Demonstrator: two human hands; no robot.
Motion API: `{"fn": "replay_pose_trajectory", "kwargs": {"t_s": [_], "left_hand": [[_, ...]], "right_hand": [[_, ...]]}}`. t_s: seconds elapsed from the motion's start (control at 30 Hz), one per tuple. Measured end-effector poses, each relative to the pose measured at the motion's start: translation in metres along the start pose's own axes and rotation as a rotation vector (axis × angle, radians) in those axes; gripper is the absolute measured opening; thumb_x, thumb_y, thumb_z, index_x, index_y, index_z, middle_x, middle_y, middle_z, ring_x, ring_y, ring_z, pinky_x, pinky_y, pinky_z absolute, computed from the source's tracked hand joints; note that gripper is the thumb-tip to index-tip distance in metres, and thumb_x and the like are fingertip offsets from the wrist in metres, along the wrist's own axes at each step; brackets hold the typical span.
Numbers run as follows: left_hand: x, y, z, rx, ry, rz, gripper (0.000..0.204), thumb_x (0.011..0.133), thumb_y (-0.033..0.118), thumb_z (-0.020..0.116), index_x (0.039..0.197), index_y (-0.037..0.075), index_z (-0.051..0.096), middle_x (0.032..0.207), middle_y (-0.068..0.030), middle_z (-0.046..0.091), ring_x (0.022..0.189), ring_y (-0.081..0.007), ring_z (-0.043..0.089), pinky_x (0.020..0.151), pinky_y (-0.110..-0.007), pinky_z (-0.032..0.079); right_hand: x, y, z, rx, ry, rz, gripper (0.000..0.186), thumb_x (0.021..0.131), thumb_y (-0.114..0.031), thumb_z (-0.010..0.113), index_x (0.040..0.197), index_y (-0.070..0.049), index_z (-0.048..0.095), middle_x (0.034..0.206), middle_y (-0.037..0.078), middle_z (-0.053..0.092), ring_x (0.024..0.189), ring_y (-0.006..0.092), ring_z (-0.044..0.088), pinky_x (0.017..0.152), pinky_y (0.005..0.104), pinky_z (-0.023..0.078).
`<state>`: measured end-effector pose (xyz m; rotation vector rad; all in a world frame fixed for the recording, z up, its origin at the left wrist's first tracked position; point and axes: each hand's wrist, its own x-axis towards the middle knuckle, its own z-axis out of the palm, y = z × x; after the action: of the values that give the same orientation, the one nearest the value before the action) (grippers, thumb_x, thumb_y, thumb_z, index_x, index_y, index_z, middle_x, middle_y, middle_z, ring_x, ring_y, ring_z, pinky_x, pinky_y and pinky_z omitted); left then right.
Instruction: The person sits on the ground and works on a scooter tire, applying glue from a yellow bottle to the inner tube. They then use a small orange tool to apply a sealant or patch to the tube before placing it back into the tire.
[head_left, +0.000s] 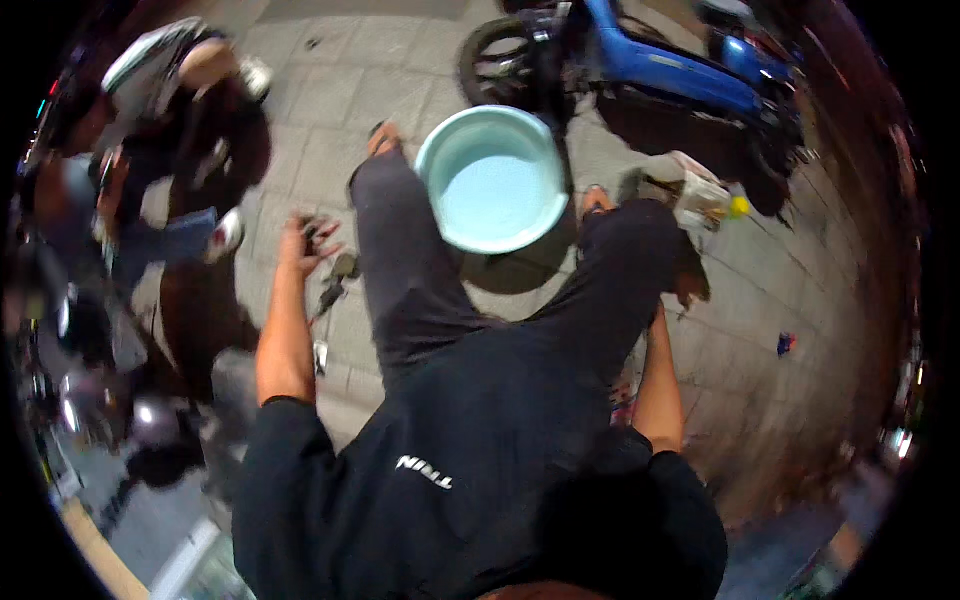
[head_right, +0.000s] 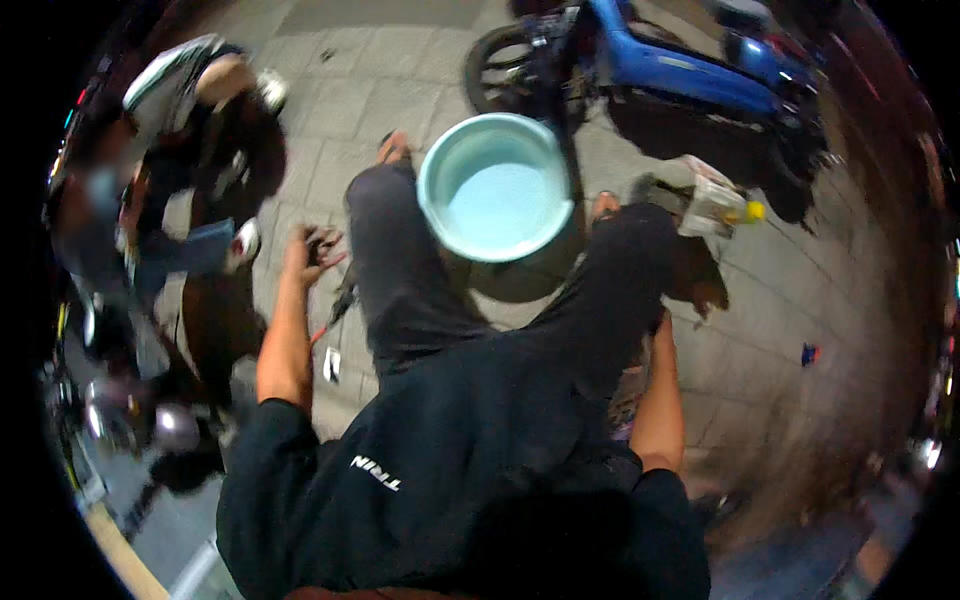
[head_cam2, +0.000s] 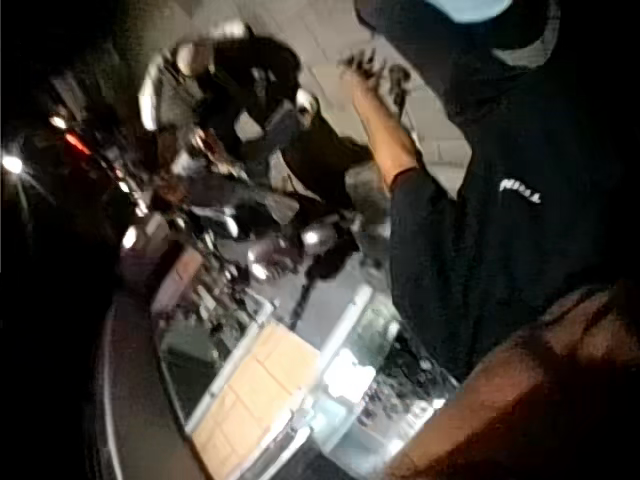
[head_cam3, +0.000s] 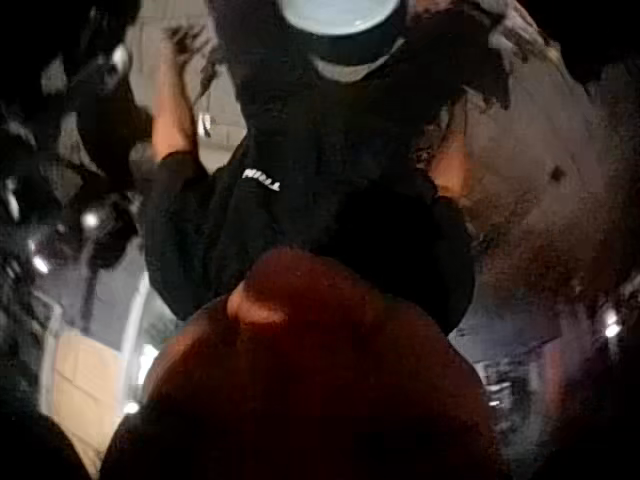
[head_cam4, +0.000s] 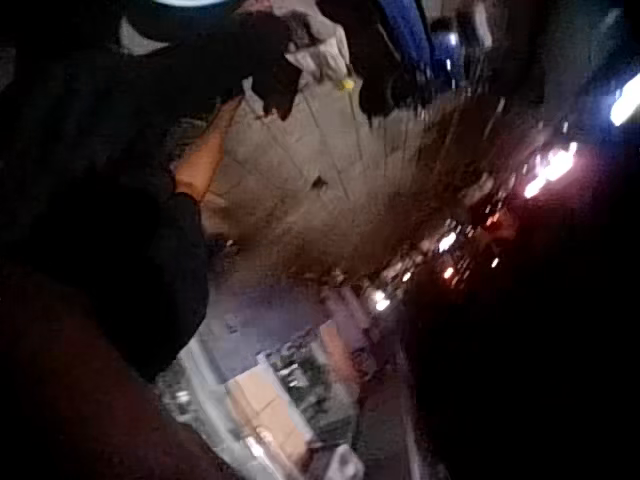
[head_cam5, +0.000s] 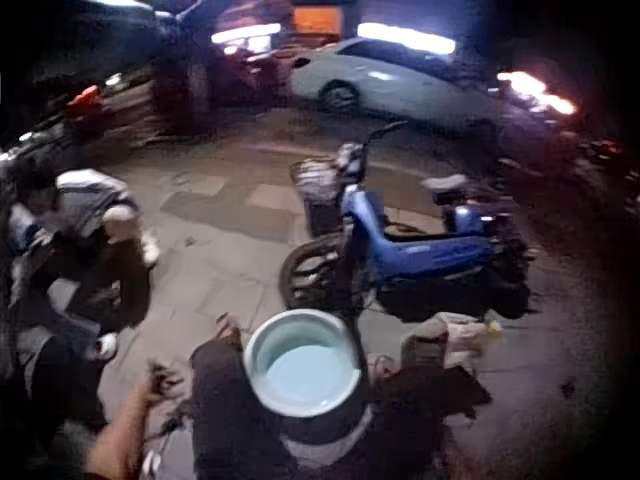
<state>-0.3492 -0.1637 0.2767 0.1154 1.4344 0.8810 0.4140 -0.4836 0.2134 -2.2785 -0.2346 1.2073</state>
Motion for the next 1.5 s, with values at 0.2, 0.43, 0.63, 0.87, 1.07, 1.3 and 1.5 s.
{"fn": "replay_pose_trajectory", "kwargs": {"t_s": [0.2,0.43,0.63,0.87,1.07,1.3,1.5], "left_hand": [[-0.053,-0.264,-0.103,0.900,0.136,-0.027,0.063,0.099,0.041,0.072,0.153,0.011,0.058,0.131,-0.0172,0.074,0.112,-0.0317,0.071,0.086,-0.045,0.058],[-0.124,-0.375,-0.114,0.702,0.074,-0.357,0.063,0.097,0.042,0.073,0.150,0.011,0.060,0.130,-0.0160,0.073,0.113,-0.0308,0.070,0.086,-0.045,0.057],[-0.145,-0.383,-0.110,0.609,0.043,-0.408,0.063,0.095,0.043,0.074,0.148,0.011,0.062,0.129,-0.0150,0.073,0.114,-0.0301,0.068,0.086,-0.045,0.057],[-0.150,-0.396,-0.119,0.500,-0.008,-0.480,0.063,0.092,0.043,0.075,0.145,0.010,0.065,0.129,-0.0138,0.072,0.115,-0.0292,0.067,0.086,-0.045,0.056],[-0.144,-0.363,-0.182,0.581,-0.207,-0.355,0.062,0.091,0.039,0.077,0.145,0.010,0.066,0.129,-0.0161,0.070,0.119,-0.0285,0.065,0.090,-0.047,0.054],[-0.180,-0.274,-0.228,0.877,0.110,-0.403,0.114,0.086,0.043,0.086,0.173,0.013,0.018,0.171,-0.0226,0.035,0.155,-0.0403,0.039,0.121,-0.053,0.035],[-0.083,-0.211,-0.137,0.305,0.108,-0.207,0.115,0.093,0.084,0.055,0.173,0.012,0.016,0.177,-0.0221,0.019,0.151,-0.0475,0.037,0.116,-0.061,0.044]], "right_hand": [[-0.052,0.041,0.009,0.139,-0.016,0.110,0.067,0.106,-0.054,0.053,0.154,-0.007,0.055,0.148,0.015,0.063,0.134,0.0370,0.060,0.111,0.0518,0.048],[-0.080,0.050,-0.008,0.071,-0.013,0.160,0.067,0.107,-0.055,0.051,0.155,-0.008,0.054,0.151,0.014,0.061,0.136,0.0365,0.058,0.112,0.0521,0.046],[-0.078,0.047,-0.002,0.057,-0.028,0.147,0.068,0.108,-0.056,0.049,0.156,-0.009,0.053,0.153,0.013,0.058,0.138,0.0362,0.056,0.114,0.0523,0.045],[-0.075,0.041,0.008,0.046,-0.044,0.122,0.069,0.109,-0.057,0.047,0.157,-0.009,0.052,0.156,0.012,0.056,0.141,0.0357,0.054,0.116,0.0526,0.044],[-0.057,0.041,0.063,0.115,-0.093,0.105,0.069,0.109,-0.058,0.046,0.158,-0.010,0.051,0.159,0.012,0.054,0.143,0.0353,0.052,0.117,0.0528,0.042],[-0.028,0.006,0.098,0.130,-0.100,0.062,0.070,0.110,-0.060,0.044,0.160,-0.011,0.050,0.162,0.011,0.051,0.145,0.0349,0.049,0.119,0.0531,0.041],[-0.020,-0.017,0.087,0.242,-0.124,0.028,0.070,0.111,-0.061,0.042,0.161,-0.011,0.049,0.164,0.010,0.049,0.147,0.0345,0.048,0.121,0.0534,0.039]]}}
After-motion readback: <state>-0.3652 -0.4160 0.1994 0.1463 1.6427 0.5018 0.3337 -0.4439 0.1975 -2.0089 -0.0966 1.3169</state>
